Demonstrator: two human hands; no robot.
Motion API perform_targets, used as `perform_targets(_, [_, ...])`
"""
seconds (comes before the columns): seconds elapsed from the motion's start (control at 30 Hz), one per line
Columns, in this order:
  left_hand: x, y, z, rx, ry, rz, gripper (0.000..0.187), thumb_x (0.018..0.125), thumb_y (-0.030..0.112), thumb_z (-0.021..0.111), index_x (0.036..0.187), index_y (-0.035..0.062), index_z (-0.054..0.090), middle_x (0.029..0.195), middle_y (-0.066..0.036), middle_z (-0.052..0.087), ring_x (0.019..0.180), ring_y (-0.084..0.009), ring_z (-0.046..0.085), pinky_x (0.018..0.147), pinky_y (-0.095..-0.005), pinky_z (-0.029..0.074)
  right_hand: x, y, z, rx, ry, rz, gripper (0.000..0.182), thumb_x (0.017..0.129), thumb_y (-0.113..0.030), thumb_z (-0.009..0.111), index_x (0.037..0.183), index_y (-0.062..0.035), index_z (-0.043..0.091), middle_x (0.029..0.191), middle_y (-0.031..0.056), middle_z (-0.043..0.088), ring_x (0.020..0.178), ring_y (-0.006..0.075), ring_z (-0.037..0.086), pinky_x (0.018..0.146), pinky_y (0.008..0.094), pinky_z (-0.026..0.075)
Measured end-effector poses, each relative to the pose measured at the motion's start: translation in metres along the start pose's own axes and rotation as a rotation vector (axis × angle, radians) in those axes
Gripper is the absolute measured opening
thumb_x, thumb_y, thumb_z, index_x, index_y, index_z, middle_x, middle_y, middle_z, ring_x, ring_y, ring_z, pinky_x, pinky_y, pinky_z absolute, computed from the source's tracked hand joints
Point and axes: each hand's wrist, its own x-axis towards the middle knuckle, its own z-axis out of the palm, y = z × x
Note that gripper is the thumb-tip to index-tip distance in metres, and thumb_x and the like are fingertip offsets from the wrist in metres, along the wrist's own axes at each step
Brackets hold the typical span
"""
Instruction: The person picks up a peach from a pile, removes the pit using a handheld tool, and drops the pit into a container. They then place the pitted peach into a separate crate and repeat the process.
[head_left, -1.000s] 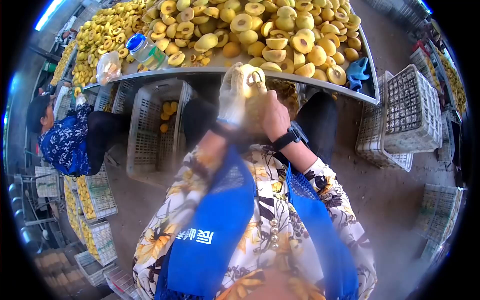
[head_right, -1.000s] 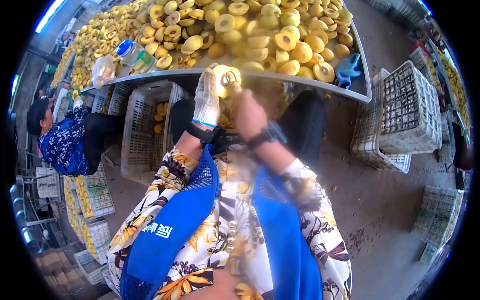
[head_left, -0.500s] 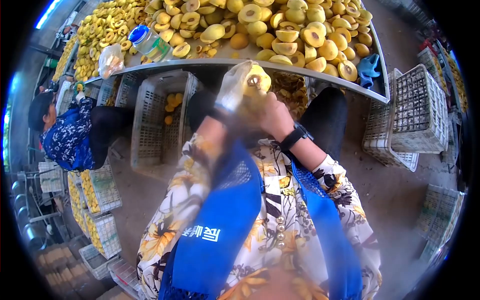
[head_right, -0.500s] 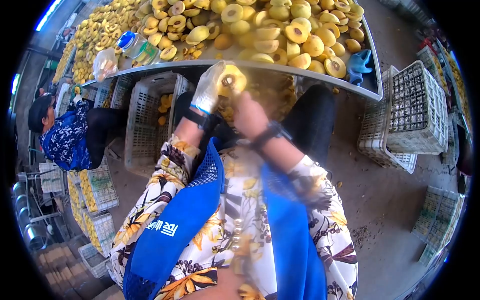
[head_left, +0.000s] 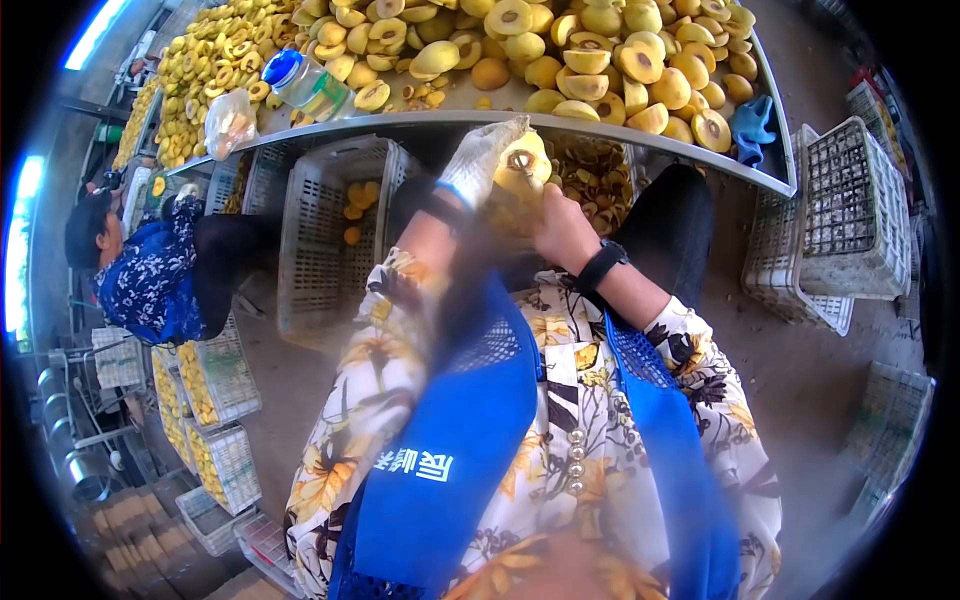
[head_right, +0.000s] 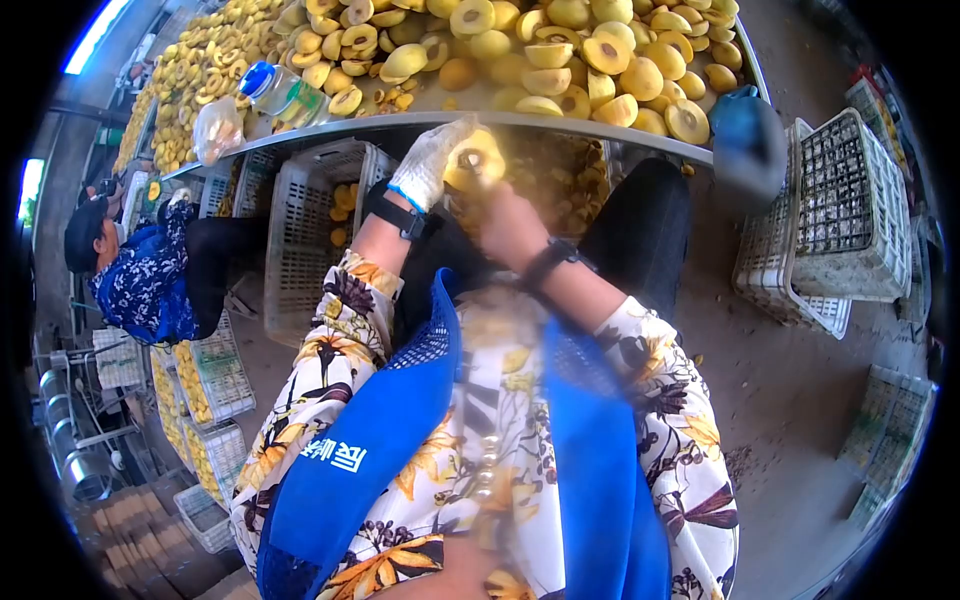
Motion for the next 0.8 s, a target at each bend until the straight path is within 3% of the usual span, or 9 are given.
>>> perform_targets(0.1, [0.018,-0.026,-0.021,0.365,-0.046,0.481,0.037,0.089,0.031,0.05,0.106,-0.0011,0.056,0.096,-0.007,0.061,0.086,-0.0127,0.057,0.075,-0.0244,0.046,0.003,-0.002,0.0,0.008,0.024,0.015,0.026,0.077,-0.014,0.053,0.088,0.0065,0.043,0.081,0.0318,0.055,0.078,0.0462,0.054,0.069,0.0464,0.044])
perform_targets(0.2, [-0.002,-0.022,0.008,-0.164,0.141,0.31,0.04,0.09,0.034,0.048,0.109,-0.0012,0.053,0.097,-0.008,0.06,0.086,-0.013,0.057,0.075,-0.0236,0.046,0.006,-0.018,-0.006,0.1,0.015,0.119,0.026,0.077,-0.016,0.054,0.088,0.0063,0.044,0.079,0.03,0.056,0.075,0.0434,0.056,0.066,0.0439,0.046])
perform_targets(0.23, [-0.006,-0.027,0.019,-0.112,0.291,0.371,0.043,0.091,0.036,0.046,0.11,-0.0015,0.052,0.096,-0.007,0.06,0.085,-0.0122,0.056,0.075,-0.0233,0.046,0.006,-0.022,-0.005,0.143,0.005,0.165,0.026,0.077,-0.016,0.054,0.088,0.0062,0.045,0.078,0.0292,0.057,0.073,0.0421,0.057,0.064,0.0428,0.046])
perform_targets(0.3, [-0.013,-0.015,0.027,-0.363,0.359,0.205,0.04,0.09,0.033,0.048,0.11,-0.0012,0.052,0.092,-0.005,0.059,0.082,-0.0111,0.056,0.073,-0.023,0.046,0.01,-0.004,0.014,0.099,0.09,0.061,0.027,0.078,-0.017,0.053,0.089,0.0061,0.045,0.075,0.027,0.057,0.066,0.0377,0.059,0.059,0.0404,0.047])
perform_targets(0.37, [-0.012,-0.022,0.024,-0.38,0.293,0.182,0.04,0.088,0.036,0.05,0.106,-0.0005,0.054,0.088,-0.004,0.058,0.077,-0.0106,0.055,0.068,-0.0222,0.046,0.01,0.002,0.021,0.094,0.096,0.048,0.027,0.078,-0.017,0.052,0.09,0.006,0.046,0.071,0.0244,0.057,0.058,0.0326,0.059,0.053,0.0378,0.047])
perform_targets(0.53, [-0.005,-0.018,0.027,-0.205,0.399,0.049,0.041,0.085,0.043,0.053,0.092,0.0022,0.057,0.074,-0.004,0.055,0.063,-0.0112,0.051,0.056,-0.0226,0.043,0.003,-0.019,0.009,0.355,-0.082,0.25,0.022,0.078,-0.013,0.048,0.092,0.0044,0.045,0.064,0.0156,0.055,0.042,0.0198,0.053,0.038,0.0308,0.042])
perform_targets(0.6, [0.006,-0.03,0.023,-0.206,0.412,0.065,0.043,0.084,0.046,0.053,0.086,0.0032,0.058,0.07,-0.004,0.054,0.059,-0.011,0.049,0.053,-0.0234,0.042,0.002,-0.023,0.007,0.471,-0.131,0.342,0.021,0.078,-0.011,0.047,0.093,0.0034,0.044,0.063,0.0123,0.053,0.04,0.0166,0.05,0.034,0.0285,0.039])
perform_targets(0.7, [0.001,-0.024,0.025,-0.242,0.385,-0.085,0.037,0.084,0.041,0.054,0.083,0.005,0.06,0.064,-0.002,0.054,0.054,-0.0099,0.049,0.049,-0.0233,0.041,0.0,-0.031,0.0,0.562,-0.208,0.413,0.02,0.079,-0.01,0.046,0.094,0.0023,0.043,0.061,0.0088,0.05,0.038,0.0142,0.046,0.032,0.0268,0.037])
perform_targets(0.8, [0.002,-0.03,0.02,-0.093,0.321,0.104,0.035,0.084,0.041,0.055,0.083,0.0061,0.061,0.065,-0.001,0.055,0.052,-0.0086,0.05,0.046,-0.0219,0.04,0.0,-0.027,0.0,0.681,-0.26,0.421,0.019,0.079,-0.009,0.047,0.095,-0.0002,0.042,0.059,0.0046,0.046,0.037,0.0114,0.04,0.032,0.0247,0.033])
